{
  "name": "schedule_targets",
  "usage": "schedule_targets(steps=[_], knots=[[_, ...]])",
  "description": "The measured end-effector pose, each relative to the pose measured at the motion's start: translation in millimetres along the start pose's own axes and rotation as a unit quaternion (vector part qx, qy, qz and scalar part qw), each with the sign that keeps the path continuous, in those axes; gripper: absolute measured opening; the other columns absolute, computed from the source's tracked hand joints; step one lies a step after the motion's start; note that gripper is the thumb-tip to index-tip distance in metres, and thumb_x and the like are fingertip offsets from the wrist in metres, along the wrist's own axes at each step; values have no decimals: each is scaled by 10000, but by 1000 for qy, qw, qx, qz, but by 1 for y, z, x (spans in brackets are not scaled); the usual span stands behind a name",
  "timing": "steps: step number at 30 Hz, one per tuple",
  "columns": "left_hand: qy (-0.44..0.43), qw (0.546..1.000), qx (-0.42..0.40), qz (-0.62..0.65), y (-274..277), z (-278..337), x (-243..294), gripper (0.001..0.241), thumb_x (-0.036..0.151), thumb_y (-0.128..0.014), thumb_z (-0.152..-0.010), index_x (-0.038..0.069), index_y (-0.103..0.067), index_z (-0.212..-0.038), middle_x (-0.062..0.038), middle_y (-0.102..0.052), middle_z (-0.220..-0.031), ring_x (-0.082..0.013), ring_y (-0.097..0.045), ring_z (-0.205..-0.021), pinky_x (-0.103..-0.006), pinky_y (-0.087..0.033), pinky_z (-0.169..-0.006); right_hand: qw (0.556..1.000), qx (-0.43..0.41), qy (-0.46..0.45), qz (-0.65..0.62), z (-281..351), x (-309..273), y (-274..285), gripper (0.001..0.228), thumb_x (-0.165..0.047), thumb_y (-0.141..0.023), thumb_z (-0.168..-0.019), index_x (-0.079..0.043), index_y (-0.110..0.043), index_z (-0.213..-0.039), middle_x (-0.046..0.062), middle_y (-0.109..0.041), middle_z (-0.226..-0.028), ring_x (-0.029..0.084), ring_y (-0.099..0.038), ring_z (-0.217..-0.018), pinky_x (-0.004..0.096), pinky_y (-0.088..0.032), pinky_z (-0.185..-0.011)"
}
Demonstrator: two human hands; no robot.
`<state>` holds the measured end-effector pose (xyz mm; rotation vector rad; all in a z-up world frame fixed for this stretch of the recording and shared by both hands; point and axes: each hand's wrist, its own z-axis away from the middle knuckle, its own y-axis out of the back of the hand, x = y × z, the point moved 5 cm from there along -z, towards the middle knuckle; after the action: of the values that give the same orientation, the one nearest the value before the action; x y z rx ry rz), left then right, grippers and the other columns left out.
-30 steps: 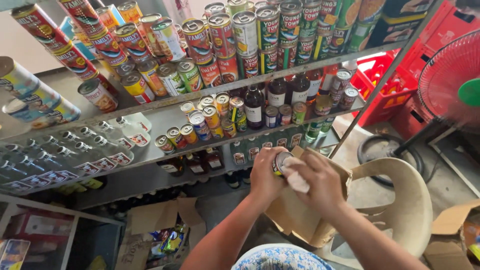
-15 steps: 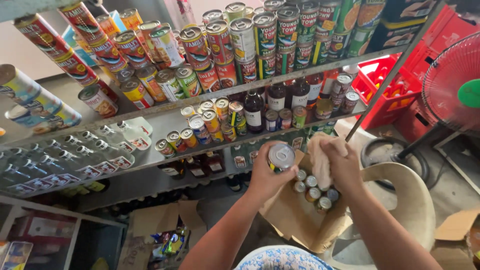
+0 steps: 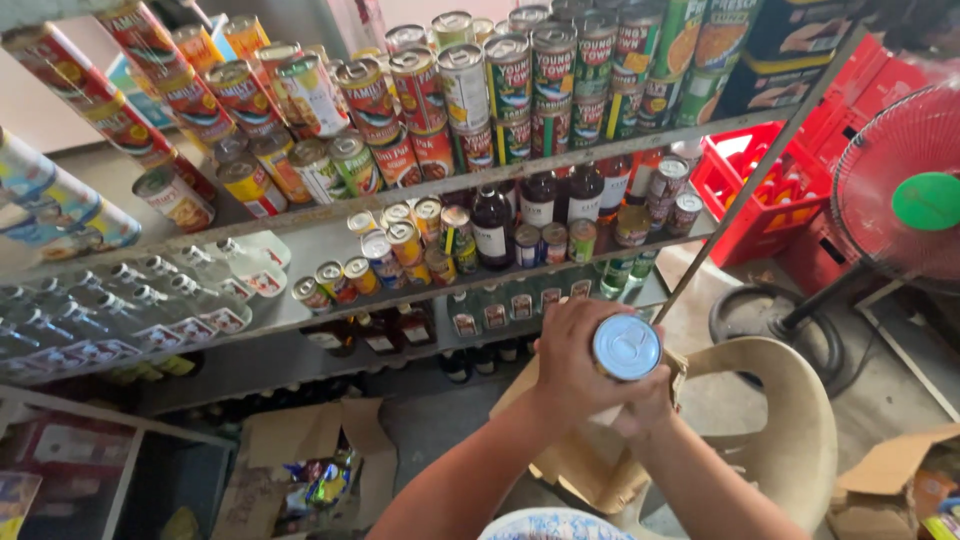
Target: Cleaning canned goods with a cloth and arranging them on grocery store shelves.
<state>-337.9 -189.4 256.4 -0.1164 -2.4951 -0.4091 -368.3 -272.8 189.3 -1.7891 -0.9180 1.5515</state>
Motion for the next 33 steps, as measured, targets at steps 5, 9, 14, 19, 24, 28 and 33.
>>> schedule_targets(steps=[5, 9, 14, 19, 24, 28, 33], knots=[[-38, 998, 24, -42, -19, 16, -9, 656, 360, -962, -662, 130, -635, -1181, -50, -695, -1107, -276, -675, -1037, -430, -494, -943, 977, 211, -18, -2, 13, 22, 138, 416, -384, -579, -1000, -105, -609, -1307, 92, -667, -1296, 227, -650, -1164, 429, -541, -981], [-15, 997, 38, -60, -30, 28, -13, 675, 366, -962, -652, 116, -618, -1176, -59, -680, -1074, -300, -673, -1007, -448, -502, -900, 972, 232, -49, -6, 18, 19, 150, 370, -352, -606, -957, -124, -629, -1247, 64, -707, -1224, 191, -688, -1101, 385, -594, -928], [108, 993, -6, -57, -45, 39, -45, 677, 391, -945, -654, 118, -601, -1169, -71, -706, -1056, -305, -687, -1002, -427, -532, -884, 964, 244, -71, 76, 18, -4, 140, 406, -521, -598, -931, -155, -618, -1105, 69, -705, -926, 213, -703, -736, 389, -592, -575], [277, 954, -98, 63, -51, 38, -78, 743, 402, -904, -706, 100, -512, -1260, -56, -720, -1108, -229, -710, -1055, -367, -554, -917, 945, 286, -87, 135, 6, -26, 132, 413, -498, -616, -922, -124, -633, -1096, 64, -696, -868, 197, -682, -643, 376, -571, -513], [296, 923, -98, 224, -54, 12, -118, 726, 262, -874, -779, 87, -480, -1363, -79, -649, -1272, -187, -609, -1196, -331, -483, -1024, 934, 282, -77, 205, -27, -46, 99, 419, -459, -618, -927, -97, -651, -1135, 65, -727, -895, 196, -694, -695, 363, -564, -580], [208, 963, -68, 157, -15, -80, -106, 673, 256, -887, -778, 78, -545, -1330, -104, -635, -1296, -226, -597, -1226, -341, -464, -1049, 917, 251, 39, 308, -73, -75, 109, 344, -300, -679, -969, -28, -657, -1178, 68, -728, -955, 190, -699, -810, 361, -569, -692], [130, 989, -66, 18, 11, -196, -79, 678, 389, -882, -725, 65, -649, -1272, -127, -705, -1209, -251, -666, -1118, -387, -514, -940, 709, 120, 220, 659, -111, -144, 6, 726, -226, -790, -803, -175, -479, -1458, 94, -707, -1115, 258, -726, -1030, 376, -584, -848]])
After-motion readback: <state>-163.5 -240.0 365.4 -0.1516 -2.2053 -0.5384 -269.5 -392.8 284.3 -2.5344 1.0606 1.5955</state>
